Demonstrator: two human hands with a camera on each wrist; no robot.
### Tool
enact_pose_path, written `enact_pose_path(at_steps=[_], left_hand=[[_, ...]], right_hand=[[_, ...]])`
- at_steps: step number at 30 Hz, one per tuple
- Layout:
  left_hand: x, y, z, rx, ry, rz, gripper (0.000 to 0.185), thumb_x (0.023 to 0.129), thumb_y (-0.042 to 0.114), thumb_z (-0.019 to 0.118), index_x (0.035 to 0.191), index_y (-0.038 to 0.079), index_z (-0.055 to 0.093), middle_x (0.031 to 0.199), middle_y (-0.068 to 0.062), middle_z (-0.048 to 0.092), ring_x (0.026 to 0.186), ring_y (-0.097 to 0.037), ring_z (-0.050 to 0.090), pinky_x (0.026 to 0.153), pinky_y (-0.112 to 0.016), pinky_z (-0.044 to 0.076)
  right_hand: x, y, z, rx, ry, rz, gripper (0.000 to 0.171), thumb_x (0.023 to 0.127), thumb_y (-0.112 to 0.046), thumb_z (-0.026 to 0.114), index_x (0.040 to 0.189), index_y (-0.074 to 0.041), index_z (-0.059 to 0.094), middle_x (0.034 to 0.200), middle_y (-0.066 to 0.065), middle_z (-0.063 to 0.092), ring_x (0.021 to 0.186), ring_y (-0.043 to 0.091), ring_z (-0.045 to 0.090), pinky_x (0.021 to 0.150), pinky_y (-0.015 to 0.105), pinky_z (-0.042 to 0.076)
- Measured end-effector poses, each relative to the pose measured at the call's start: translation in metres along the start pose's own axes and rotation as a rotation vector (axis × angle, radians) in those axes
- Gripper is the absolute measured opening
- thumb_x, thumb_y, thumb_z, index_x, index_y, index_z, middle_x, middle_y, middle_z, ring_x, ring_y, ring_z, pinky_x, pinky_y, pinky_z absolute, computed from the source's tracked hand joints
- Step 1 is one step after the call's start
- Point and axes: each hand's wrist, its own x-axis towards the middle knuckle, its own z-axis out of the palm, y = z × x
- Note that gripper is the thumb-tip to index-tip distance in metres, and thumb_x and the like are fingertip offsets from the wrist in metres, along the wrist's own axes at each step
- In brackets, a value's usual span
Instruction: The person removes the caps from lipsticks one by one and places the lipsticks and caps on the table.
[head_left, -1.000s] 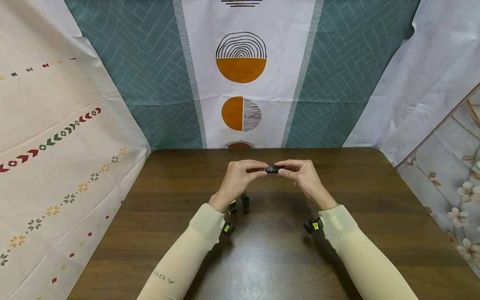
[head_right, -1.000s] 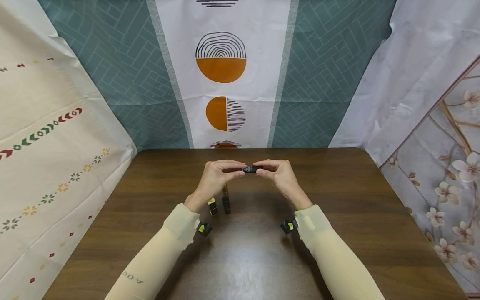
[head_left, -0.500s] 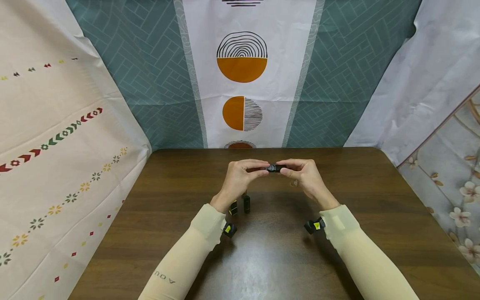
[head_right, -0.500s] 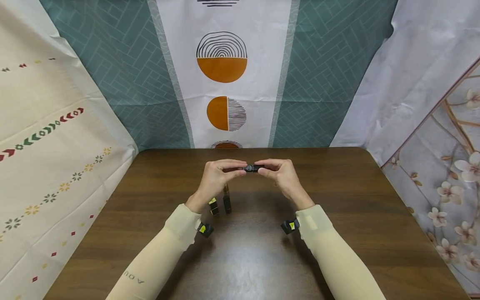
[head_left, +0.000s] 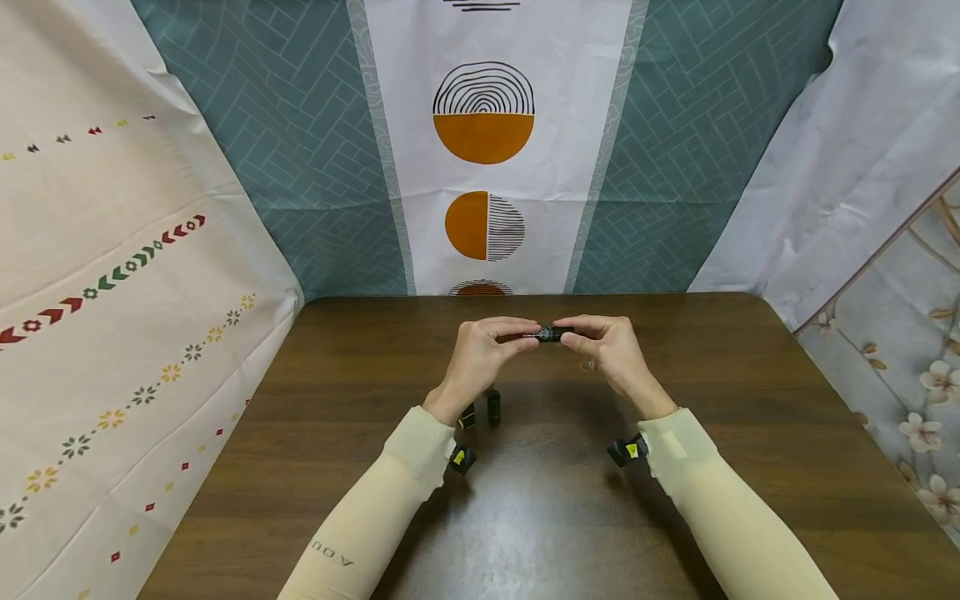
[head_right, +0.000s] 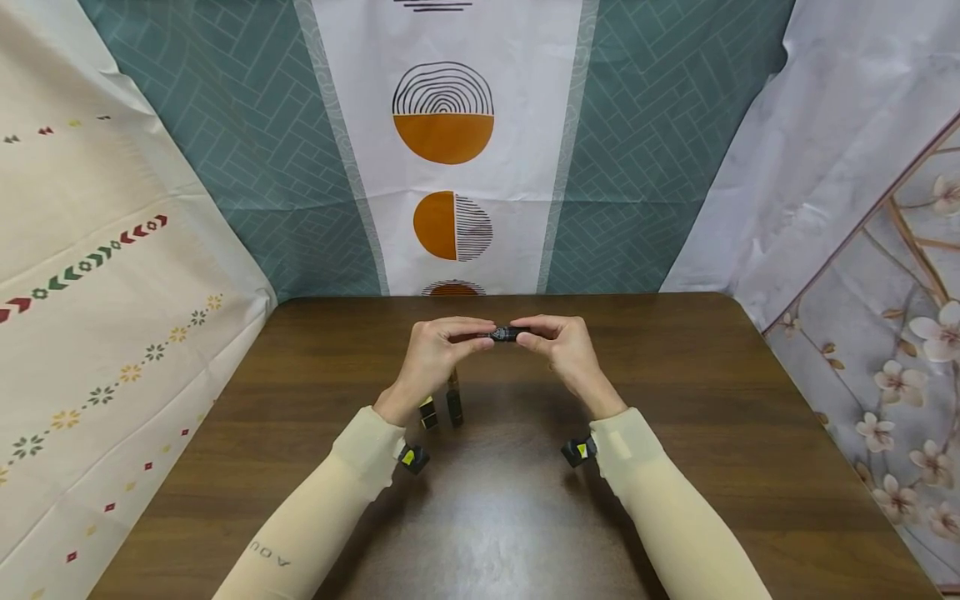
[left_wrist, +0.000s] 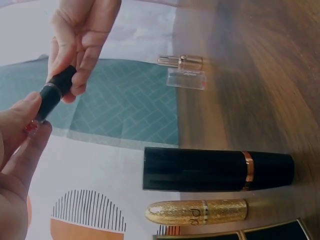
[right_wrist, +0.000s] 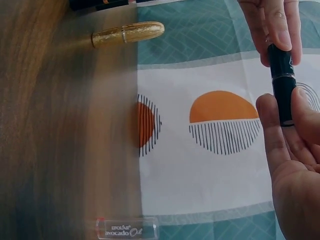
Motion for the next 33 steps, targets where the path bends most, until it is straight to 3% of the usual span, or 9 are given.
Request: enact_pose_path(at_steps=[4, 9, 12, 19, 26, 33], left_hand=[[0.002, 0.001, 0.000, 0.006, 0.004, 0.013, 0.023, 0.088, 0.011, 0.083, 0.111, 0.010, 0.083, 0.112, -0.002, 0.078, 0.101, -0.010, 0.074, 0.083, -0.022, 0.058], [0.002, 0.002, -0.001, 0.008, 0.007, 0.019, 0.024, 0.088, 0.011, 0.083, 0.111, 0.008, 0.083, 0.111, -0.002, 0.078, 0.101, -0.011, 0.074, 0.083, -0.023, 0.058], [0.002, 0.001, -0.004, -0.006, -0.001, 0.021, 0.024, 0.089, 0.011, 0.083, 0.112, 0.007, 0.082, 0.112, -0.003, 0.078, 0.102, -0.011, 0.074, 0.084, -0.023, 0.058], [0.006, -0.001, -0.020, -0.055, 0.111, 0.011, 0.022, 0.086, 0.007, 0.084, 0.107, 0.009, 0.084, 0.110, -0.001, 0.079, 0.100, -0.013, 0.074, 0.084, -0.030, 0.060], [0.009, 0.003, -0.016, -0.076, 0.058, -0.018, 0.021, 0.089, 0.010, 0.083, 0.110, 0.010, 0.083, 0.112, 0.000, 0.078, 0.103, -0.011, 0.073, 0.087, -0.030, 0.059], [0.005, 0.002, -0.015, -0.075, 0.036, -0.059, 0.021, 0.091, 0.013, 0.082, 0.112, 0.011, 0.082, 0.111, 0.001, 0.077, 0.097, -0.011, 0.072, 0.083, -0.030, 0.059]], right_hand=[[0.002, 0.000, -0.002, -0.021, 0.002, -0.006, 0.027, 0.096, -0.005, 0.075, 0.119, 0.008, 0.074, 0.098, -0.002, 0.077, 0.066, 0.012, 0.062, 0.047, 0.027, 0.050], [0.003, -0.001, -0.001, -0.010, -0.001, -0.009, 0.026, 0.095, -0.004, 0.075, 0.119, 0.009, 0.074, 0.096, -0.001, 0.078, 0.058, 0.012, 0.058, 0.046, 0.027, 0.050], [0.003, 0.000, -0.004, 0.005, -0.011, -0.013, 0.028, 0.096, -0.005, 0.075, 0.120, 0.010, 0.072, 0.096, -0.002, 0.078, 0.062, 0.010, 0.062, 0.047, 0.025, 0.048], [-0.003, 0.004, -0.030, 0.088, 0.082, -0.018, 0.024, 0.095, 0.005, 0.071, 0.118, 0.013, 0.071, 0.088, -0.001, 0.079, 0.071, 0.008, 0.070, 0.056, 0.019, 0.048], [-0.002, 0.006, -0.032, 0.113, 0.040, -0.015, 0.029, 0.097, -0.003, 0.074, 0.122, 0.010, 0.071, 0.091, 0.000, 0.079, 0.082, 0.011, 0.075, 0.061, 0.021, 0.051], [-0.001, 0.010, -0.031, 0.141, 0.096, -0.021, 0.027, 0.096, -0.003, 0.074, 0.120, 0.009, 0.072, 0.097, -0.004, 0.076, 0.077, 0.008, 0.069, 0.059, 0.019, 0.046]])
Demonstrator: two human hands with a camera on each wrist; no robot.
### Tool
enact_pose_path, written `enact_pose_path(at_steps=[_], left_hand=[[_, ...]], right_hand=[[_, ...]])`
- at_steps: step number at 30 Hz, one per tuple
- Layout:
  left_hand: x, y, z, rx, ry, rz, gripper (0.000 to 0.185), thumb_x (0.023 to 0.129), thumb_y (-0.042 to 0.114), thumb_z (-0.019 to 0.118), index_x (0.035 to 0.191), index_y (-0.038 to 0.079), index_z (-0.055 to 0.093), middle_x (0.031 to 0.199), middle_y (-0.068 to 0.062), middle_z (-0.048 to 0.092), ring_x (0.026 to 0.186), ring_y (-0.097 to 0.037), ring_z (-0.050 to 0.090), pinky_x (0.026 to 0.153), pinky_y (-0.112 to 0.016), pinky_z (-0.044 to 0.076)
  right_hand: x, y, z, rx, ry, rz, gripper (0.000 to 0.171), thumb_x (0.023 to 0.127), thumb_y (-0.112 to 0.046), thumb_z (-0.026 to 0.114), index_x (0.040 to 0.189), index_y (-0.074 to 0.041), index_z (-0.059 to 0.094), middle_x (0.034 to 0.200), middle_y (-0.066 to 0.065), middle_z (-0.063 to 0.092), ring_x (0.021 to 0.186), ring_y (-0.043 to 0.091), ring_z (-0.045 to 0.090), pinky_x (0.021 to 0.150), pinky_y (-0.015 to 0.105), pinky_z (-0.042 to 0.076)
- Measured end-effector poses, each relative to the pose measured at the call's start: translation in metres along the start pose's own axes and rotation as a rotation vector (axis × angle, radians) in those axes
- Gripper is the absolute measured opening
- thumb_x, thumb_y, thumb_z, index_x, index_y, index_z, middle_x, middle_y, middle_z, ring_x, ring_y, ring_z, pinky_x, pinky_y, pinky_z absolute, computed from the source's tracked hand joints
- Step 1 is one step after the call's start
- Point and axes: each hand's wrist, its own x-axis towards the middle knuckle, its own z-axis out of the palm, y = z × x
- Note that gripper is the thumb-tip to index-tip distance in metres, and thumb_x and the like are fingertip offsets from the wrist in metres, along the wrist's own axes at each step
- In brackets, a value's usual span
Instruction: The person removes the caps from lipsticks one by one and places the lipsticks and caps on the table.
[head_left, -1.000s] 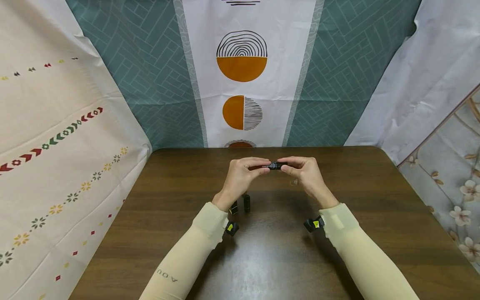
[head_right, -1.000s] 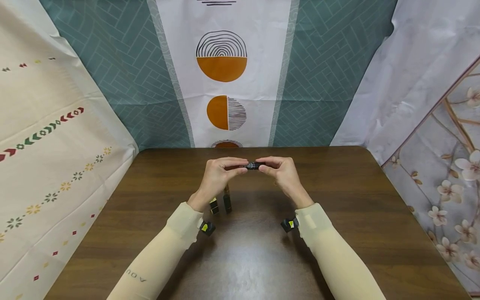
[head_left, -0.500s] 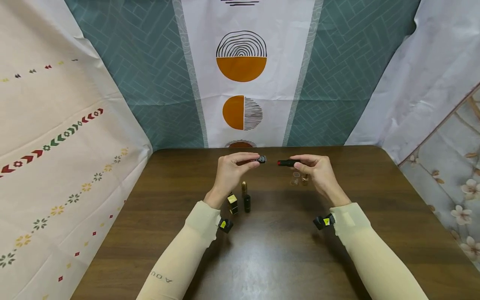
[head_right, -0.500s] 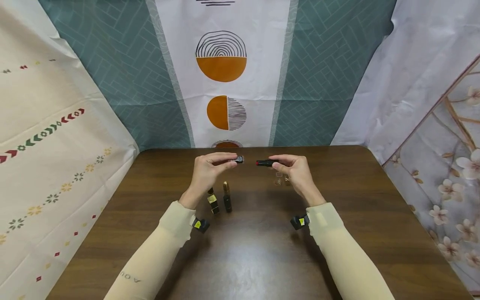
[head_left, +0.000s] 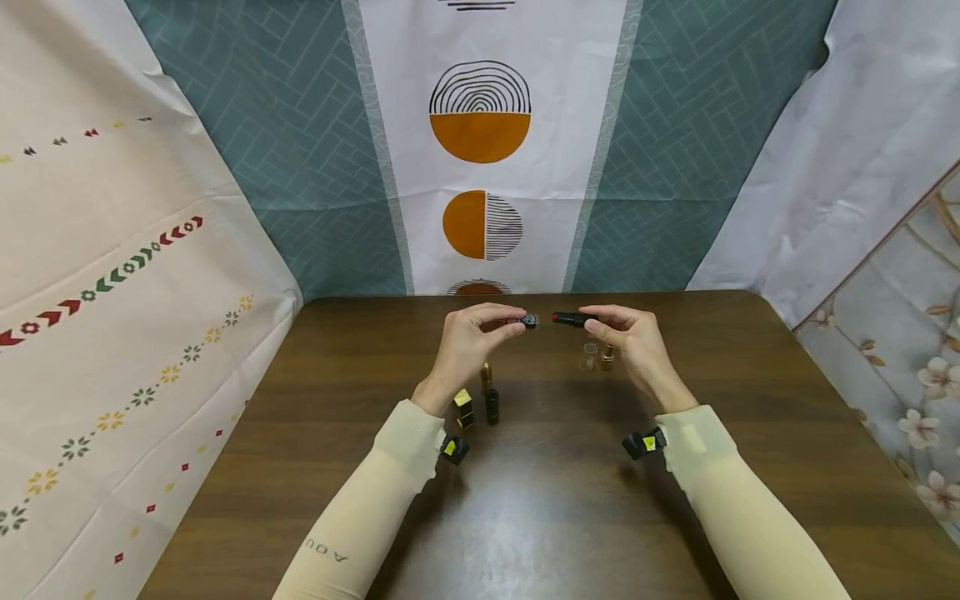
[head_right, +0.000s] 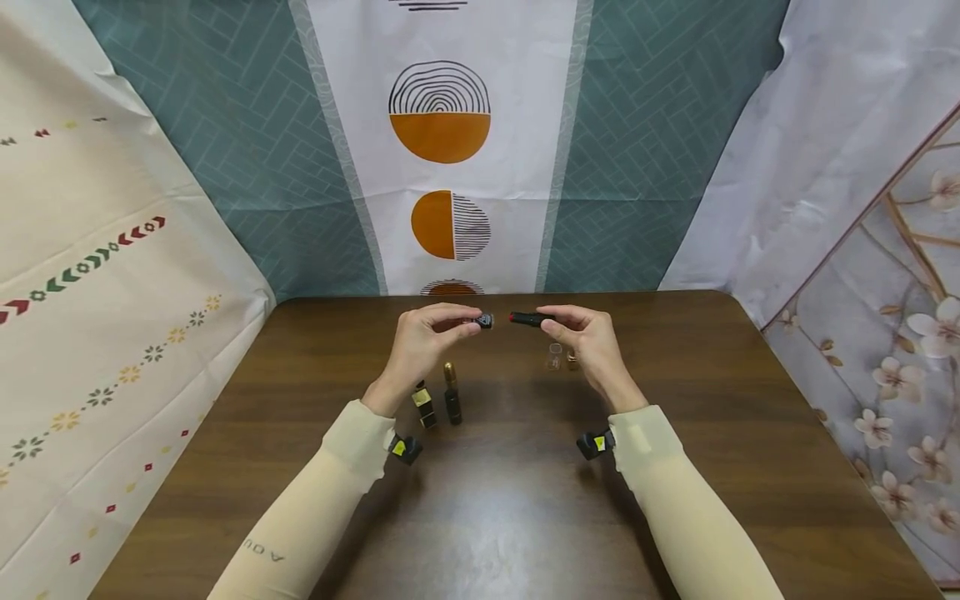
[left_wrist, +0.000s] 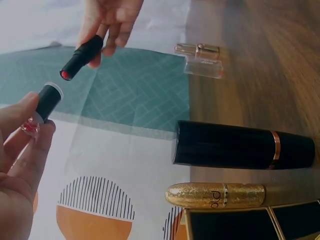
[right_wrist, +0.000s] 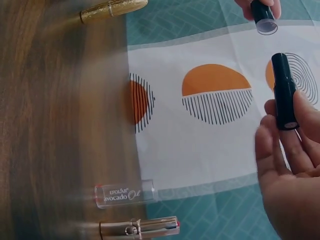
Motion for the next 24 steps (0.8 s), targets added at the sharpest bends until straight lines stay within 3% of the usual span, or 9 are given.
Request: enact_pose_path(at_steps=[11, 14, 19, 24], left_hand=[[0.003, 0.001, 0.006, 0.047, -0.050, -0.059, 0.021, 0.094, 0.018, 0.079, 0.113, 0.012, 0.081, 0.105, 0.001, 0.077, 0.089, -0.010, 0.072, 0.081, -0.028, 0.059], [0.004, 0.002, 0.008, 0.043, -0.070, -0.059, 0.020, 0.094, 0.015, 0.077, 0.114, 0.011, 0.080, 0.106, -0.001, 0.075, 0.090, -0.012, 0.073, 0.083, -0.029, 0.060], [0.006, 0.001, 0.011, 0.056, -0.088, -0.064, 0.019, 0.094, 0.011, 0.077, 0.113, 0.011, 0.080, 0.109, -0.001, 0.073, 0.095, -0.013, 0.071, 0.088, -0.029, 0.059], [0.007, -0.001, 0.014, 0.036, -0.108, -0.077, 0.019, 0.094, 0.009, 0.078, 0.113, 0.008, 0.079, 0.110, -0.001, 0.072, 0.097, -0.014, 0.072, 0.090, -0.027, 0.058]], right_hand=[[0.000, 0.002, -0.003, 0.089, -0.026, 0.018, 0.023, 0.096, 0.000, 0.073, 0.119, 0.007, 0.073, 0.100, -0.001, 0.078, 0.085, 0.014, 0.077, 0.064, 0.019, 0.052], [0.000, 0.001, -0.004, 0.108, -0.044, 0.019, 0.026, 0.097, 0.002, 0.071, 0.122, 0.010, 0.069, 0.103, 0.000, 0.078, 0.087, 0.015, 0.077, 0.073, 0.020, 0.056], [0.001, 0.002, -0.003, 0.068, -0.110, 0.016, 0.041, 0.102, 0.001, 0.063, 0.140, 0.015, 0.054, 0.117, -0.003, 0.073, 0.100, 0.015, 0.076, 0.095, 0.024, 0.055], [0.001, 0.003, -0.001, 0.010, -0.150, 0.004, 0.044, 0.105, -0.002, 0.057, 0.146, 0.014, 0.049, 0.125, -0.002, 0.065, 0.110, 0.012, 0.073, 0.101, 0.021, 0.050]])
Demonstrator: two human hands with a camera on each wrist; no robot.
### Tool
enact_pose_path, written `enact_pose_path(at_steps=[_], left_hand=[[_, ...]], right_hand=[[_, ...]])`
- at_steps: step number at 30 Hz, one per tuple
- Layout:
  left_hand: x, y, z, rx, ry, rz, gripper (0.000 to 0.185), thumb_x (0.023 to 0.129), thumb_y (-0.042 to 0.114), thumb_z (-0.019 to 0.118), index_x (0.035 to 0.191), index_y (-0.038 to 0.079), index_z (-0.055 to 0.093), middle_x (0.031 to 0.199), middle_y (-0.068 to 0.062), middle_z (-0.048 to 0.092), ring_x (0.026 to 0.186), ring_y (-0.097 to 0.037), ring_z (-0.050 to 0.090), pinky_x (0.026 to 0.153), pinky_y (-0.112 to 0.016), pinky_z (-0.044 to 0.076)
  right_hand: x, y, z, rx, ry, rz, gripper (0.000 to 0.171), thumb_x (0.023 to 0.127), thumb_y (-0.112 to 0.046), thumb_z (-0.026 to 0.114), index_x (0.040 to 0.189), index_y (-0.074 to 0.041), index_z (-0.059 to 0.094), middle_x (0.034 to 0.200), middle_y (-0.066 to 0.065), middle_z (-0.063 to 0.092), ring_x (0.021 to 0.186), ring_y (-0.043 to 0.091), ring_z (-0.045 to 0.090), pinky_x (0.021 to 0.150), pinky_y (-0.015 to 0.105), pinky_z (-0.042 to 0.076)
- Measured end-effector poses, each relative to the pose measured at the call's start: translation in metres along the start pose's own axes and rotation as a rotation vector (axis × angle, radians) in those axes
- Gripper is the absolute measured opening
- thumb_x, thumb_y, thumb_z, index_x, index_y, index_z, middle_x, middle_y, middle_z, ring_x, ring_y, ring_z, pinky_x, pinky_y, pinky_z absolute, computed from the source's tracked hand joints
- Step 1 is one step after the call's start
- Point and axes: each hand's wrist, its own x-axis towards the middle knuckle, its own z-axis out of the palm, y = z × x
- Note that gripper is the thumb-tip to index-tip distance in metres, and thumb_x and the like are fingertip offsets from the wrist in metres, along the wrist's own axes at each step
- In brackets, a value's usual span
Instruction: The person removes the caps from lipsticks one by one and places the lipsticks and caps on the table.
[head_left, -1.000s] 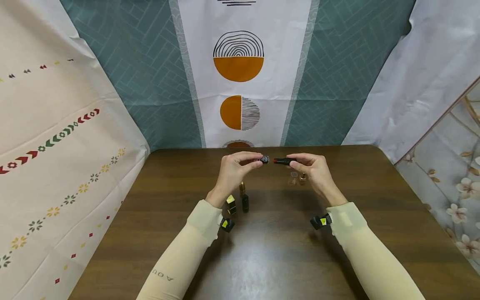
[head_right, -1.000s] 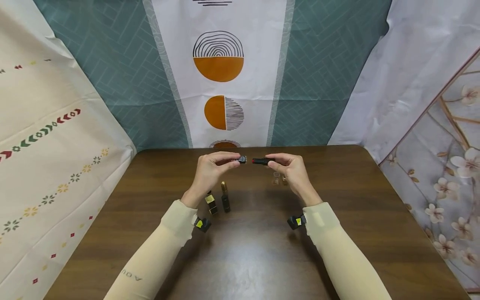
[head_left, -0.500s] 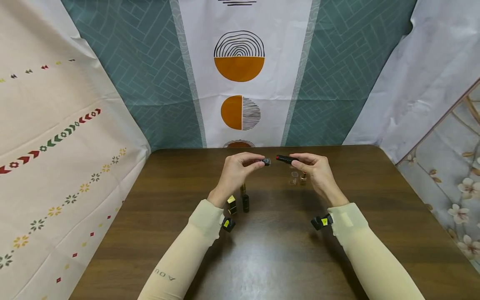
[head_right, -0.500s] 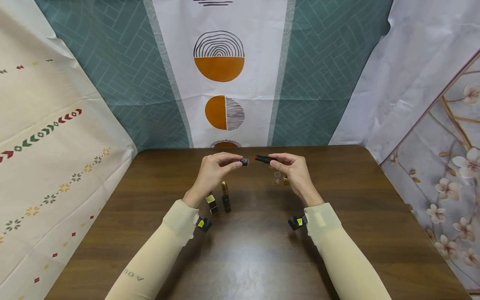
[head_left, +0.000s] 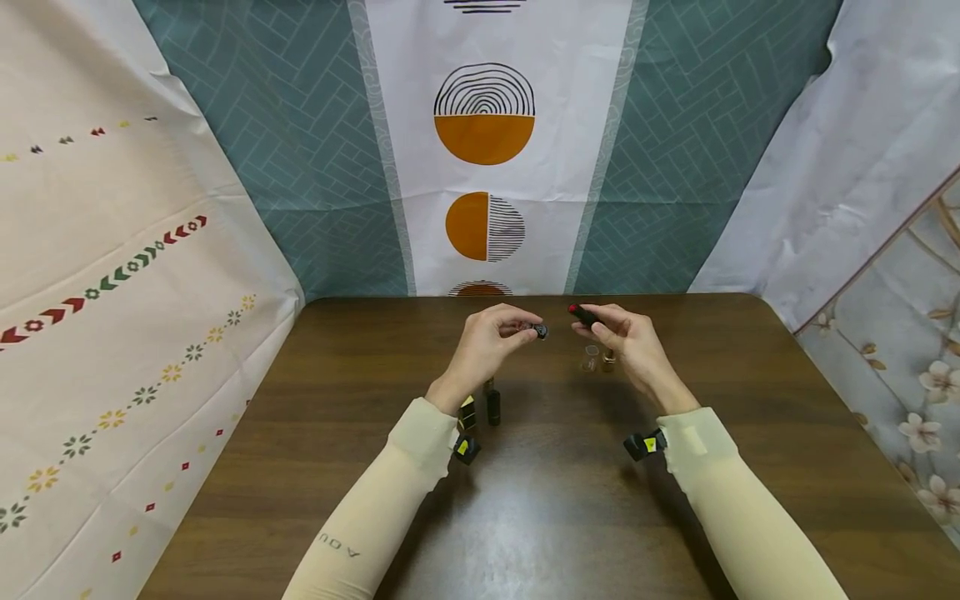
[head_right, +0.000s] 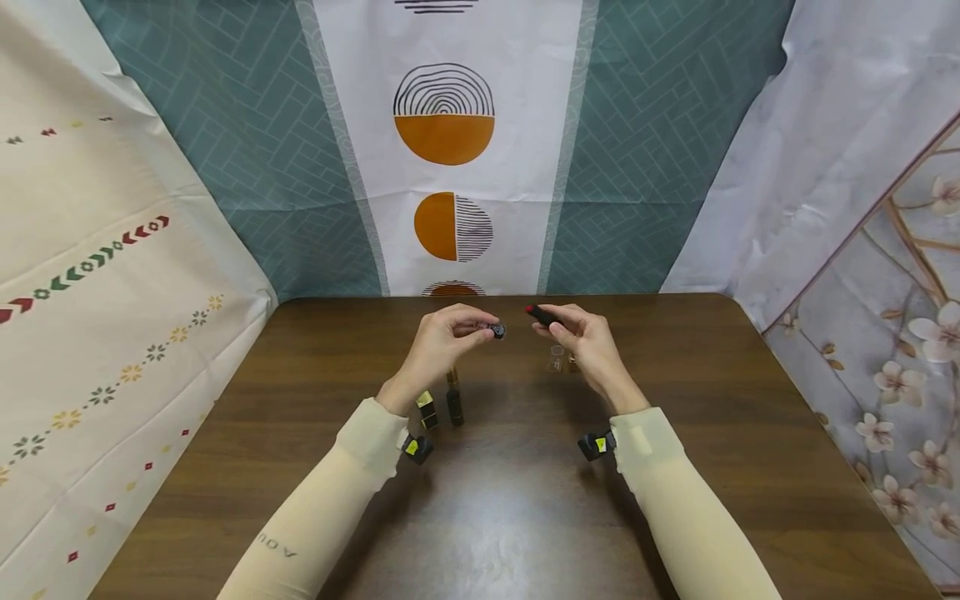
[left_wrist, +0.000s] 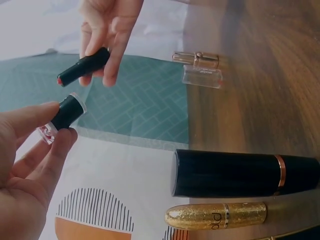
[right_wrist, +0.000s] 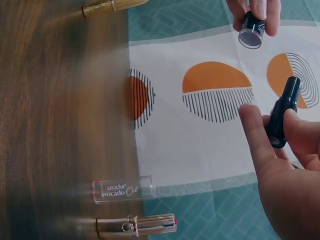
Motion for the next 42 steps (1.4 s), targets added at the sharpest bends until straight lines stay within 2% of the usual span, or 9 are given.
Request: enact_pose_path(at_steps=[2, 5, 9, 12, 15, 23, 29, 35, 42], left_hand=[[0.001, 0.000, 0.002, -0.008, -0.007, -0.005, 0.020, 0.093, 0.009, 0.078, 0.113, 0.008, 0.079, 0.110, -0.001, 0.072, 0.096, -0.014, 0.072, 0.089, -0.026, 0.058], [0.001, 0.001, 0.004, -0.001, -0.015, -0.015, 0.022, 0.093, 0.010, 0.078, 0.116, 0.008, 0.079, 0.109, -0.001, 0.071, 0.096, -0.014, 0.071, 0.089, -0.026, 0.058], [0.001, 0.002, 0.006, 0.015, -0.021, -0.012, 0.026, 0.094, 0.012, 0.078, 0.120, 0.009, 0.076, 0.107, -0.002, 0.071, 0.095, -0.014, 0.069, 0.089, -0.027, 0.058], [0.003, 0.003, 0.009, 0.006, -0.018, -0.016, 0.028, 0.093, 0.013, 0.079, 0.120, 0.011, 0.074, 0.107, -0.001, 0.073, 0.094, -0.013, 0.069, 0.089, -0.026, 0.057], [0.004, 0.003, 0.011, -0.021, -0.020, -0.039, 0.029, 0.092, 0.013, 0.081, 0.118, 0.008, 0.068, 0.108, -0.002, 0.074, 0.094, -0.013, 0.071, 0.088, -0.026, 0.058], [0.010, 0.007, 0.016, -0.027, -0.027, -0.051, 0.025, 0.091, 0.014, 0.082, 0.111, 0.008, 0.068, 0.105, -0.002, 0.075, 0.094, -0.012, 0.073, 0.086, -0.025, 0.058], [0.015, 0.010, 0.020, 0.011, -0.045, -0.041, 0.024, 0.092, 0.014, 0.081, 0.114, 0.009, 0.070, 0.107, -0.001, 0.074, 0.095, -0.013, 0.071, 0.087, -0.023, 0.057], [0.018, 0.010, 0.026, 0.026, -0.042, -0.047, 0.022, 0.094, 0.012, 0.078, 0.115, 0.011, 0.070, 0.107, -0.001, 0.073, 0.091, -0.012, 0.069, 0.084, -0.023, 0.057], [0.020, 0.016, 0.036, 0.058, -0.035, 0.007, 0.021, 0.096, 0.008, 0.076, 0.116, 0.010, 0.070, 0.108, -0.002, 0.073, 0.091, -0.012, 0.068, 0.086, -0.022, 0.056]], right_hand=[[0.000, 0.000, 0.000, 0.001, -0.002, -0.002, 0.043, 0.106, -0.002, 0.056, 0.145, 0.014, 0.049, 0.127, -0.001, 0.064, 0.112, 0.012, 0.072, 0.102, 0.020, 0.049], [-0.001, -0.001, 0.000, 0.000, -0.006, 0.016, 0.044, 0.107, -0.006, 0.057, 0.146, 0.012, 0.049, 0.136, 0.010, 0.061, 0.114, 0.011, 0.071, 0.104, 0.020, 0.047], [-0.001, -0.002, -0.002, 0.004, -0.019, 0.051, 0.045, 0.107, -0.009, 0.058, 0.147, 0.009, 0.049, 0.137, 0.010, 0.062, 0.115, 0.012, 0.070, 0.105, 0.020, 0.047], [0.000, -0.002, -0.004, 0.006, -0.028, 0.065, 0.046, 0.107, -0.011, 0.059, 0.147, 0.009, 0.049, 0.126, 0.000, 0.071, 0.113, 0.013, 0.071, 0.103, 0.020, 0.048], [0.000, -0.003, -0.006, -0.033, -0.019, 0.075, 0.044, 0.106, -0.011, 0.060, 0.144, 0.009, 0.051, 0.117, 0.001, 0.075, 0.108, 0.016, 0.074, 0.099, 0.022, 0.051], [-0.001, -0.005, -0.010, -0.137, 0.052, 0.111, 0.044, 0.102, -0.009, 0.067, 0.139, 0.012, 0.056, 0.107, -0.011, 0.070, 0.095, 0.010, 0.063, 0.082, 0.024, 0.050], [-0.002, -0.005, -0.014, -0.083, 0.081, 0.096, 0.032, 0.099, -0.003, 0.070, 0.130, 0.004, 0.066, 0.100, -0.009, 0.071, 0.088, 0.011, 0.065, 0.075, 0.023, 0.051], [-0.002, -0.006, -0.019, -0.004, 0.051, 0.069, 0.025, 0.097, 0.001, 0.071, 0.120, -0.009, 0.070, 0.103, -0.005, 0.074, 0.090, 0.009, 0.071, 0.083, 0.024, 0.056], [-0.003, -0.006, -0.028, 0.038, 0.030, 0.055, 0.025, 0.095, 0.007, 0.070, 0.116, -0.006, 0.066, 0.103, -0.002, 0.075, 0.091, 0.011, 0.074, 0.086, 0.026, 0.058]])
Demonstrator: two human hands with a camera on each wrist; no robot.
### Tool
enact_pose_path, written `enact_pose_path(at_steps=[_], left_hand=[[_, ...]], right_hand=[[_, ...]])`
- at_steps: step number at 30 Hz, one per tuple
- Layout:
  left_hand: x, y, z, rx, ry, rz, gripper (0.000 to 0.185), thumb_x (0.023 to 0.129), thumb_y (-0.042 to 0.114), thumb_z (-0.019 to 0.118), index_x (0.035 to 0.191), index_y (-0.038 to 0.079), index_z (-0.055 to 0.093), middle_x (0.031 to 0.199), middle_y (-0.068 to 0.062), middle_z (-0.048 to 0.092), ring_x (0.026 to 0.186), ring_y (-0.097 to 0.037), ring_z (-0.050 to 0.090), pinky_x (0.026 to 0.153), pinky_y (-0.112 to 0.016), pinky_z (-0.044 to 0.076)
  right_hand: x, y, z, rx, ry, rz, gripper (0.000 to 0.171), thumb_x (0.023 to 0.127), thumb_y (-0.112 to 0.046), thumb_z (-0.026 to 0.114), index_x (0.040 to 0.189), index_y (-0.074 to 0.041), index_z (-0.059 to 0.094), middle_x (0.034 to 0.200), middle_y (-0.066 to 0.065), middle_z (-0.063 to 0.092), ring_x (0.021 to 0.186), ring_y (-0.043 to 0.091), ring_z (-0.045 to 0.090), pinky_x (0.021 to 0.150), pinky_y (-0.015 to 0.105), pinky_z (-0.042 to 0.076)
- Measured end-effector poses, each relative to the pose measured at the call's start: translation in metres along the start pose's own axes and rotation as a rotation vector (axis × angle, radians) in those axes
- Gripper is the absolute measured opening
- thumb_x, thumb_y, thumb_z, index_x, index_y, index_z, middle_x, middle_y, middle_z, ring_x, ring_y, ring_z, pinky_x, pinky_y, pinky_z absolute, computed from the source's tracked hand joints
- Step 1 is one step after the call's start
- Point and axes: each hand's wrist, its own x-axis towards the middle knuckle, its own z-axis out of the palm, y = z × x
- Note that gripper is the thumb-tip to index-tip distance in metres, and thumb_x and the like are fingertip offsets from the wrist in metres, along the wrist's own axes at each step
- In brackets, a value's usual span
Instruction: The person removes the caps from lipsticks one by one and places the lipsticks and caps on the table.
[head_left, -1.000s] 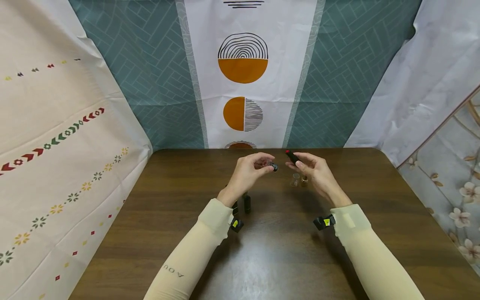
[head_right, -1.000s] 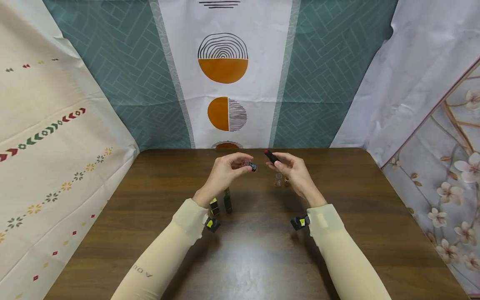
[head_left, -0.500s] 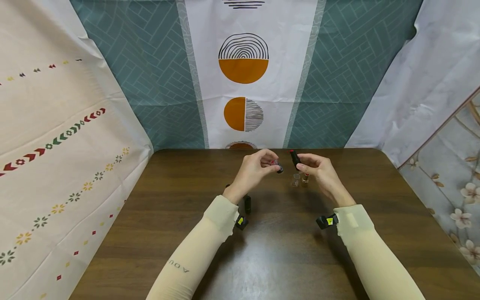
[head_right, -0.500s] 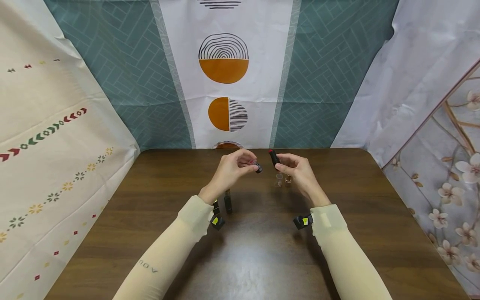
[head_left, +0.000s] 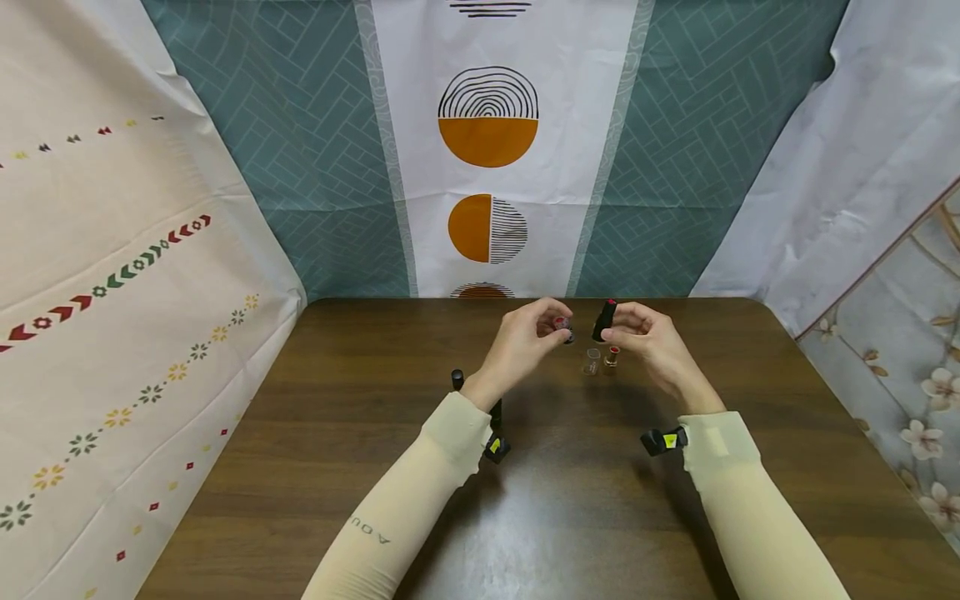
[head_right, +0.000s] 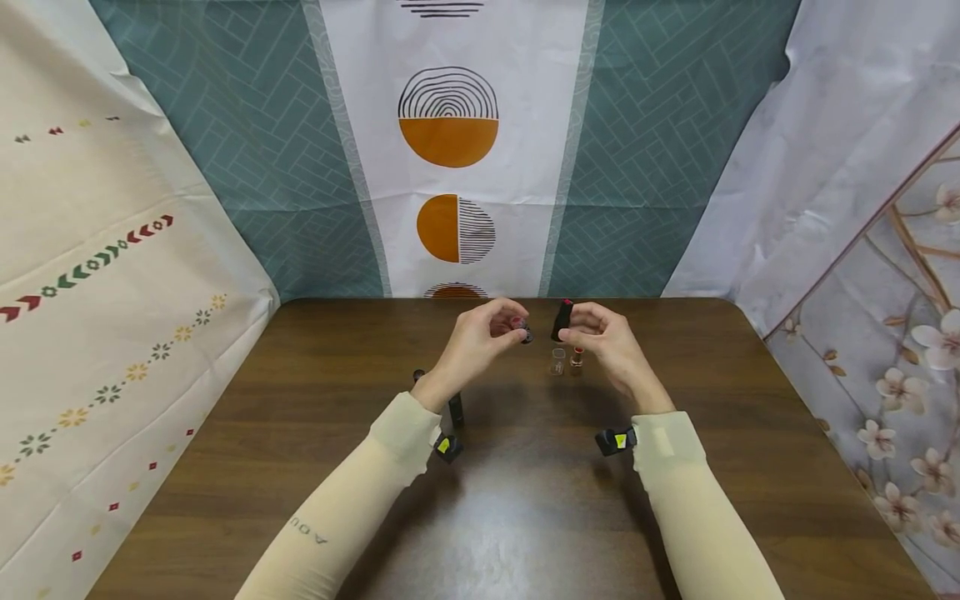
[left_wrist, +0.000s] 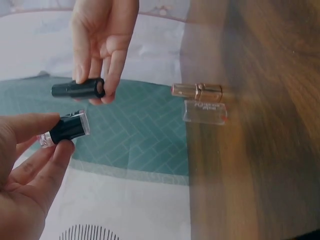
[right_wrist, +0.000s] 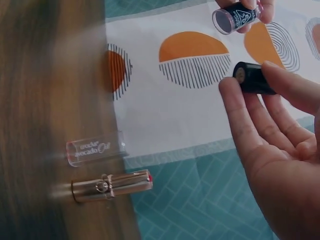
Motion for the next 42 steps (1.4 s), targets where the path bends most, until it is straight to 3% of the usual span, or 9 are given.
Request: enact_pose_path(at_steps=[14, 18, 20, 25, 29, 36, 42], left_hand=[[0.008, 0.002, 0.030, 0.029, -0.012, 0.025, 0.022, 0.095, 0.006, 0.077, 0.116, 0.010, 0.072, 0.109, -0.002, 0.067, 0.095, -0.010, 0.068, 0.087, -0.017, 0.054], [0.008, 0.002, 0.039, 0.047, -0.041, 0.025, 0.023, 0.096, 0.008, 0.076, 0.118, 0.010, 0.073, 0.107, -0.002, 0.066, 0.095, -0.009, 0.067, 0.086, -0.015, 0.053], [0.008, 0.001, 0.044, 0.059, -0.058, 0.013, 0.023, 0.096, 0.009, 0.076, 0.119, 0.011, 0.073, 0.107, -0.001, 0.066, 0.094, -0.008, 0.066, 0.085, -0.014, 0.052], [0.006, -0.004, 0.054, 0.099, -0.101, -0.048, 0.026, 0.097, 0.010, 0.075, 0.123, 0.013, 0.072, 0.108, 0.001, 0.065, 0.092, -0.006, 0.064, 0.081, -0.014, 0.052], [0.004, -0.010, 0.060, 0.144, -0.137, -0.071, 0.028, 0.098, 0.012, 0.075, 0.125, 0.011, 0.072, 0.111, 0.001, 0.065, 0.092, -0.006, 0.064, 0.079, -0.016, 0.052], [0.003, -0.015, 0.067, 0.152, -0.163, -0.078, 0.026, 0.098, 0.012, 0.074, 0.124, 0.011, 0.073, 0.110, 0.001, 0.064, 0.093, -0.006, 0.065, 0.079, -0.018, 0.053], [0.003, -0.019, 0.074, 0.153, -0.187, -0.093, 0.024, 0.097, 0.010, 0.075, 0.121, 0.010, 0.074, 0.105, 0.001, 0.062, 0.090, -0.004, 0.064, 0.078, -0.016, 0.052]], right_hand=[[-0.006, -0.004, -0.016, -0.042, 0.015, 0.009, 0.025, 0.095, 0.006, 0.072, 0.118, -0.001, 0.065, 0.104, -0.001, 0.073, 0.095, 0.013, 0.074, 0.088, 0.025, 0.056], [-0.009, -0.005, -0.022, -0.138, 0.039, 0.034, 0.024, 0.095, 0.005, 0.072, 0.116, -0.004, 0.065, 0.103, -0.006, 0.071, 0.095, 0.009, 0.072, 0.087, 0.022, 0.055], [-0.010, -0.007, -0.026, -0.237, 0.046, 0.053, 0.025, 0.095, 0.001, 0.074, 0.117, -0.004, 0.063, 0.102, -0.008, 0.069, 0.095, 0.008, 0.069, 0.085, 0.021, 0.054], [-0.014, -0.007, -0.033, -0.454, 0.010, 0.124, 0.035, 0.094, -0.007, 0.077, 0.121, 0.006, 0.058, 0.099, 0.001, 0.066, 0.090, 0.012, 0.065, 0.081, 0.025, 0.054], [-0.017, -0.002, -0.037, -0.457, -0.025, 0.171, 0.037, 0.095, -0.006, 0.075, 0.122, 0.010, 0.055, 0.097, 0.009, 0.065, 0.086, 0.017, 0.069, 0.079, 0.030, 0.058], [-0.020, 0.004, -0.041, -0.427, -0.025, 0.159, 0.036, 0.094, -0.002, 0.074, 0.122, 0.011, 0.054, 0.096, 0.009, 0.068, 0.082, 0.013, 0.070, 0.079, 0.031, 0.059], [-0.021, 0.013, -0.044, -0.508, -0.052, 0.183, 0.039, 0.092, -0.003, 0.076, 0.123, 0.010, 0.055, 0.094, 0.010, 0.067, 0.082, 0.014, 0.068, 0.079, 0.032, 0.058]])
